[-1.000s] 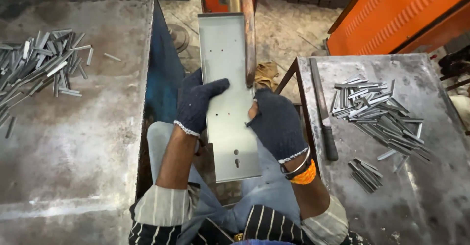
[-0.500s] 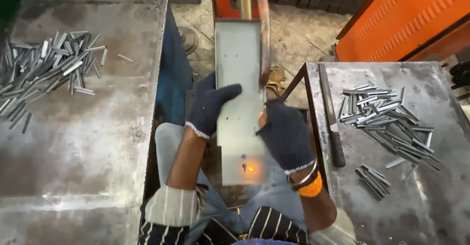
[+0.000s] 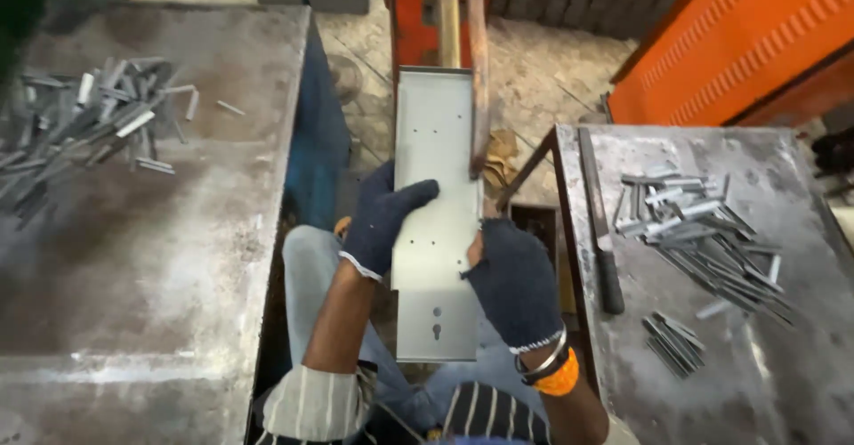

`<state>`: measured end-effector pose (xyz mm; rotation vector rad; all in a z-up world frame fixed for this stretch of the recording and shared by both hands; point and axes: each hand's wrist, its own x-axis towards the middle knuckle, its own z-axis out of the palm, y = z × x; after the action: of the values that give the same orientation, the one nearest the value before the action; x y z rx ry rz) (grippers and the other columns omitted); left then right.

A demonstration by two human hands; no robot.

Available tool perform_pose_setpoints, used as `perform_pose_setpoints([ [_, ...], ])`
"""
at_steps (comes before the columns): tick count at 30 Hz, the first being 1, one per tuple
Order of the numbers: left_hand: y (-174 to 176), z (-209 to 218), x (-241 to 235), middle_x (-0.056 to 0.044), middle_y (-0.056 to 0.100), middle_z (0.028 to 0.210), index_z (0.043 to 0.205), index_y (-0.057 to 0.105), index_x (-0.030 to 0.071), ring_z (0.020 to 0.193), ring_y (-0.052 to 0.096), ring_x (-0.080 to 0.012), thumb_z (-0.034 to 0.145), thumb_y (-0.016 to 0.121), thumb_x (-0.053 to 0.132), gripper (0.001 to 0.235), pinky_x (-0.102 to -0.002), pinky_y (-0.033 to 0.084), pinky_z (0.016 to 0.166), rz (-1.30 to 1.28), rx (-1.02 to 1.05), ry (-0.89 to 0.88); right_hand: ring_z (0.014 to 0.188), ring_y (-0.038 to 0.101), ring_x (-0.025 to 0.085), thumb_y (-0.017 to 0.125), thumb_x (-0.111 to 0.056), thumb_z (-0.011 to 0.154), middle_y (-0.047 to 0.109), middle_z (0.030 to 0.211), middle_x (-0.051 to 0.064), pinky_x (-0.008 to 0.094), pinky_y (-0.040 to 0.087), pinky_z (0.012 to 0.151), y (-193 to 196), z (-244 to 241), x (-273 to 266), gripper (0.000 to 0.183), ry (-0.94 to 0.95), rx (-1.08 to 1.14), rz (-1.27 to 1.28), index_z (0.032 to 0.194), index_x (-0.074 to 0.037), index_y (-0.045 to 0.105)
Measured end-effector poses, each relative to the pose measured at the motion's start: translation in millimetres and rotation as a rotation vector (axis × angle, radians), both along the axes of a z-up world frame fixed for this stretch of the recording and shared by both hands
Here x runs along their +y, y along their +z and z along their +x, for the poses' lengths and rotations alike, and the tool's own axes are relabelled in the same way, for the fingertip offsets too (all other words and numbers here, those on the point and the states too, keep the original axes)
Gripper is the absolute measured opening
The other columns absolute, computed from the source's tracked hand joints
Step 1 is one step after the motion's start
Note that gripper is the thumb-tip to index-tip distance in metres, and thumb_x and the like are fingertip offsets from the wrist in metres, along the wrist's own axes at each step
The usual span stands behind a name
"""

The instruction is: The person sits and holds a sheet-metal panel on their lap, filing its edges with a hand file. They pick up small metal angle pieces from the table, file them one at a time, and set finished panels and pieces on the work tables.

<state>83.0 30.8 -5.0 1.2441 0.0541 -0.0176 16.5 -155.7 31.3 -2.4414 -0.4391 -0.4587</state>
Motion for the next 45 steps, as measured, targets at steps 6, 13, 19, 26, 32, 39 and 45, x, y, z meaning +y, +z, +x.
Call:
perform_pose_setpoints([
  [6,10.5,-10.1,7.0,-0.012,0.076,0.095,0.113,0.071,-0.006,0.077,0.07,-0.0172,0.086,0.072,0.009,0.031,-0.032,0.058,0.067,-0.098,-0.001,0.006,0.073,0.066,0.042,0.063,-0.011,0.087,0.065,0.076,0.022,0.051,0.051,0.064,14.2,-4.3,8.9,0.009,-0.012,0.002,0.021,0.088,-0.002,0.063],
  [13,4.3,-51.2,39.4,-0.011,0.076,0.097,0.114,0.071,-0.006,0.079,0.071,-0.0159,0.086,0.073,0.009,0.032,-0.031,0.058,0.07,-0.011,-0.061,0.223,0.062,0.065,0.041,0.067,-0.025,0.093,0.063,0.066,0.021,0.049,0.049,0.054,32.3,-5.0,45.0,0.021,0.055,0.005,-0.039,0.091,-0.003,0.066],
  [19,13.1,-86.3,67.3,-0.011,0.076,0.102,0.122,0.07,-0.004,0.082,0.07,-0.0157,0.084,0.074,0.009,0.041,-0.03,0.057,0.072,-0.008,-0.058,0.421,0.055,0.064,0.037,0.07,-0.038,0.095,0.061,0.059,0.019,0.047,0.049,0.053,27.4,8.3,84.7,0.04,0.144,-0.075,-0.121,0.069,-0.007,0.064],
  [26,-40.2,-129.2,110.8,-0.011,0.076,0.1,0.117,0.07,-0.006,0.082,0.068,-0.016,0.087,0.075,0.01,0.035,-0.031,0.057,0.073,0.129,-0.004,0.711,0.066,0.067,0.039,0.068,-0.032,0.089,0.068,0.07,0.017,0.052,0.051,0.06,-10.4,12.9,130.1,0.025,0.438,-0.016,-0.243,0.077,-0.01,0.068],
  [32,-162.9,-228.5,178.7,-0.012,0.076,0.098,0.116,0.072,-0.006,0.079,0.07,-0.0196,0.085,0.076,0.01,0.035,-0.034,0.057,0.073,0.157,0.308,1.129,0.073,0.068,0.04,0.07,-0.031,0.088,0.07,0.075,0.018,0.053,0.052,0.065,-53.5,-28.3,150.9,0.025,0.833,0.309,-0.262,0.087,-0.006,0.066],
  [39,-237.9,-394.2,259.5,-0.005,0.074,0.104,0.118,0.07,-0.003,0.085,0.068,-0.017,0.084,0.081,0.013,0.039,-0.033,0.057,0.078,0.053,0.405,1.392,0.06,0.076,0.022,0.067,-0.021,0.094,0.072,0.064,0.011,0.036,0.056,0.058,-53.5,-49.6,177.2,0.019,0.99,0.726,-0.002,0.094,-0.003,0.066],
  [45,-234.1,-450.7,273.3,-0.022,0.069,0.117,0.13,0.059,-0.009,0.101,0.067,-0.0384,0.075,0.088,0.019,0.068,-0.045,0.052,0.085,1.278,0.848,1.655,0.057,0.074,0.017,0.067,-0.02,0.095,0.072,0.064,0.009,0.032,0.056,0.054,-59.1,-50.8,184.8,0.02,0.989,0.789,0.008,0.101,-0.002,0.066],
])
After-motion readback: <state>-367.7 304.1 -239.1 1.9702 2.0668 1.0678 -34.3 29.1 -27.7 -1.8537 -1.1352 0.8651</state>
